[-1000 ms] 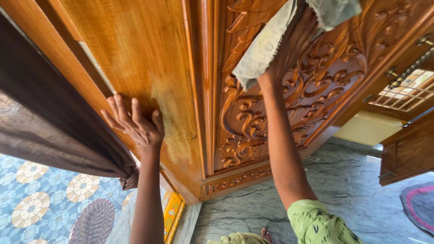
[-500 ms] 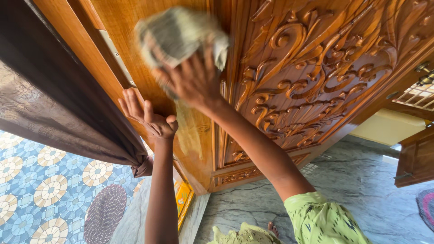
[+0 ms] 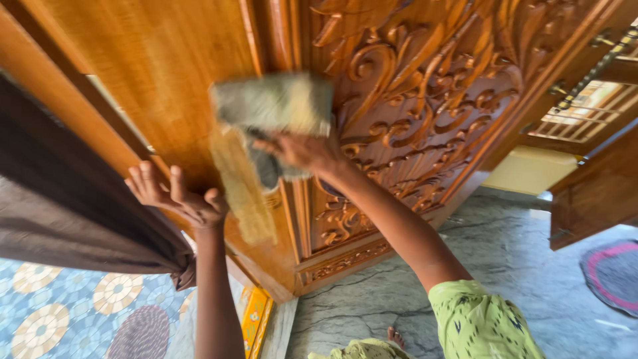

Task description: The person wipes the surface of a large, ornately carved wooden door using a cloth. They systematically clean the carved details and flat panels, moving from the center toward the edges and handle area.

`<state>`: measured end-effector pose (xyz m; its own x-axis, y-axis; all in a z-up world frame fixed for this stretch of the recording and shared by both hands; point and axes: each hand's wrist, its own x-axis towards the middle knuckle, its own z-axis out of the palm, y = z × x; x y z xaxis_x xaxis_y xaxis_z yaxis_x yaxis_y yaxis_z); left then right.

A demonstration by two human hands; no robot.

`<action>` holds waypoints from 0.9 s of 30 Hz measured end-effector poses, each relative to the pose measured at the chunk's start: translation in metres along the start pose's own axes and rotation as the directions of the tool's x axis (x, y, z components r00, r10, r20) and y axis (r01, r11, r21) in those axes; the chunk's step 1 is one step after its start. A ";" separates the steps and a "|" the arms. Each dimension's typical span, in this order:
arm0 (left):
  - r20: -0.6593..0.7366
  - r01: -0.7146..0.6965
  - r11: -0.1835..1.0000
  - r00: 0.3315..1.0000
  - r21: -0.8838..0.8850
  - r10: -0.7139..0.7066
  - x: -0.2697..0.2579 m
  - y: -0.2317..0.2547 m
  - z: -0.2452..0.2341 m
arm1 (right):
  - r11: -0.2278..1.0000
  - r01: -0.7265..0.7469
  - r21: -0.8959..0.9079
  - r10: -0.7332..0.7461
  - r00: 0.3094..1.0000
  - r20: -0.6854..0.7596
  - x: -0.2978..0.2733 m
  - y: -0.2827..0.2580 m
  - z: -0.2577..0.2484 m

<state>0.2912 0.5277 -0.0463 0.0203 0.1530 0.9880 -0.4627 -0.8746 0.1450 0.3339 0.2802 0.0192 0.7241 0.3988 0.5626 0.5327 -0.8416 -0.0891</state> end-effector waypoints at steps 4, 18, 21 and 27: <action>0.034 0.063 0.997 0.997 0.046 -0.064 0.000 0.003 -0.002 | 0.881 -0.240 -0.407 0.104 0.939 -0.328 -0.012 0.078 -0.040; 0.019 0.082 0.996 0.996 0.023 -0.083 0.004 0.007 -0.001 | 0.854 -0.437 -0.281 0.202 0.778 -0.596 -0.088 0.084 0.040; -0.011 0.087 0.996 0.996 0.024 -0.086 0.006 0.008 0.000 | 0.906 -0.423 0.028 0.423 0.899 -0.112 -0.062 0.012 0.062; 0.022 0.078 0.991 0.997 -0.110 -0.076 0.014 0.010 -0.010 | 0.898 -0.311 0.310 0.252 0.943 0.217 -0.029 -0.081 0.073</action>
<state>0.2782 0.5251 -0.0319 0.0747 0.2094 0.9750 -0.5539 -0.8043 0.2151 0.3017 0.3639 -0.0497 0.9123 0.2431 0.3297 0.3888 -0.7673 -0.5101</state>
